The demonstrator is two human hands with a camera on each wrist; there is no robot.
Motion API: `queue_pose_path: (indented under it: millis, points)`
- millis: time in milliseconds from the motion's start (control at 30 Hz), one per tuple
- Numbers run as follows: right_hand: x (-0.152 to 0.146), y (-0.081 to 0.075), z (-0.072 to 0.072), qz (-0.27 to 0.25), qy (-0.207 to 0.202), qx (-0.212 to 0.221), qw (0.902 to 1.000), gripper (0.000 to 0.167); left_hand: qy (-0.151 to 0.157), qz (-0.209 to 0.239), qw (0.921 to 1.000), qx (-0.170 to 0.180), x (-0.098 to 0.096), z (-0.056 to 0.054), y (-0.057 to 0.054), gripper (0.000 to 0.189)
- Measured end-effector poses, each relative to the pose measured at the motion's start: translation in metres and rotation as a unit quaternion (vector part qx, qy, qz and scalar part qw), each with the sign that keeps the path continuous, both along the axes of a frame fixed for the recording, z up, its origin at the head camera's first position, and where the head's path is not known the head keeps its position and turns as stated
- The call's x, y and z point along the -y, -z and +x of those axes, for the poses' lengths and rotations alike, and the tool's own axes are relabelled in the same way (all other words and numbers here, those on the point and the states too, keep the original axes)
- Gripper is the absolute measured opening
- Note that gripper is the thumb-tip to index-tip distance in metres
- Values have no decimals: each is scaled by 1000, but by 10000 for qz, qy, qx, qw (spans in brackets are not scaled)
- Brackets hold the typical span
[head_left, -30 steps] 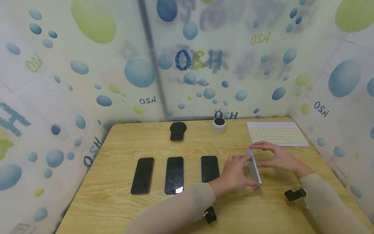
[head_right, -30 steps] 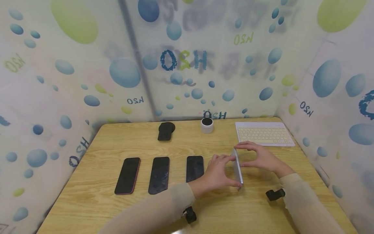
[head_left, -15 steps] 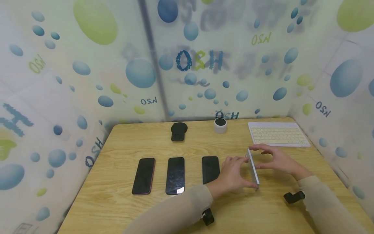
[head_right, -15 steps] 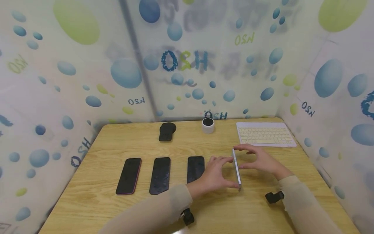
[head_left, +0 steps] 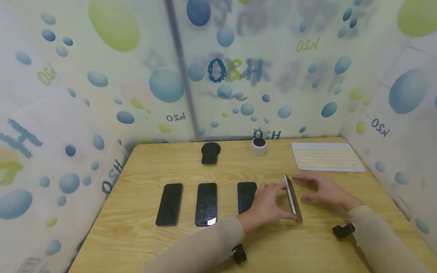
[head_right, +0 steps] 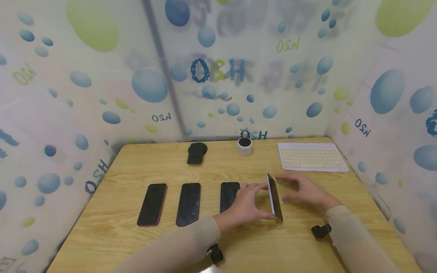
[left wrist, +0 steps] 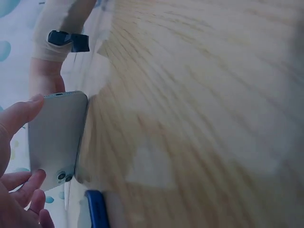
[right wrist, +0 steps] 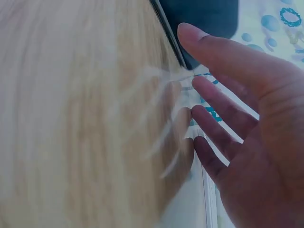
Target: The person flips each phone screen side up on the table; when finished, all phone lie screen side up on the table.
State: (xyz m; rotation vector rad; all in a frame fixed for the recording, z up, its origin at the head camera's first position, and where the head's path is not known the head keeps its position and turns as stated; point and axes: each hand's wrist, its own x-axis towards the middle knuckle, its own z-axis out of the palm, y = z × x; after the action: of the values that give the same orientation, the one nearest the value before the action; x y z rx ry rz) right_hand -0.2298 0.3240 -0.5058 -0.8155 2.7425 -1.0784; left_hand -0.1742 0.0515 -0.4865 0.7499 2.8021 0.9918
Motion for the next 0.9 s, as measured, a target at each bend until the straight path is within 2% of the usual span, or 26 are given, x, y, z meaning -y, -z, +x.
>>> queue_pose_path:
  millis: [200,467,900]
  points:
    - [0,4,0,-101,10,258,9996,71,-145,-118,9995,235,7,0,5,93]
    - [-2,7,-2,191,-54,84,9998,69,-182,-655,9974,238,9,0,9,91]
    - [-1,4,-3,526,-40,39,9986,70,-348,-1490,9879,-266,3,2,12,91]
